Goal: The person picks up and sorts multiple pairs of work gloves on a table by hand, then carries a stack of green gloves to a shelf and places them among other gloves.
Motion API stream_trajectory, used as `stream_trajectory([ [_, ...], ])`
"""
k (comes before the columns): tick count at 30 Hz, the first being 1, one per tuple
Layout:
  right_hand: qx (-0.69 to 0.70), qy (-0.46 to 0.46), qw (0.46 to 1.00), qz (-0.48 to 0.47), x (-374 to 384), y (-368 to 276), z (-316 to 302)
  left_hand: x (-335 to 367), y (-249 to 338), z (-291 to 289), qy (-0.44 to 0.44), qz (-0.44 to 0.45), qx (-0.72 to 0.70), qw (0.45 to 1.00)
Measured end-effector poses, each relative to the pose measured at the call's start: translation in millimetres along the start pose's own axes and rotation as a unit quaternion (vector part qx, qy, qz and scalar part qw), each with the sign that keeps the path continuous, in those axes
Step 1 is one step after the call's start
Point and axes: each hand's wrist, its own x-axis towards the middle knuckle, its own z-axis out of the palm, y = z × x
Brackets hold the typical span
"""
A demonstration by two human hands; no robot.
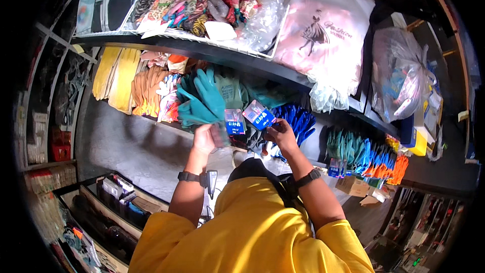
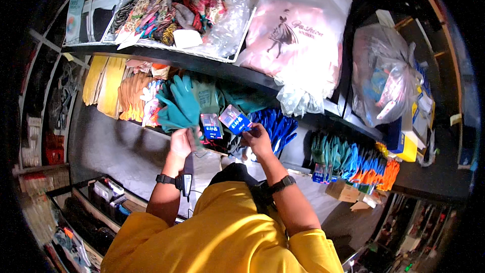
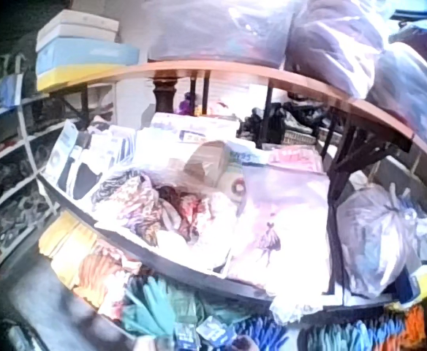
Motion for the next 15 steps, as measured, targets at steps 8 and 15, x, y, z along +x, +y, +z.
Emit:
stream_trajectory([
  [8,-0.230,0.104,0.939,-0.234,-24,-33,30,11,1,26,-0.210,-0.022,-0.249,0.945],
  [15,-0.329,-0.190,0.832,-0.405,-58,-62,88,-6,-14,57,0.059,-0.026,-0.038,0.997],
])
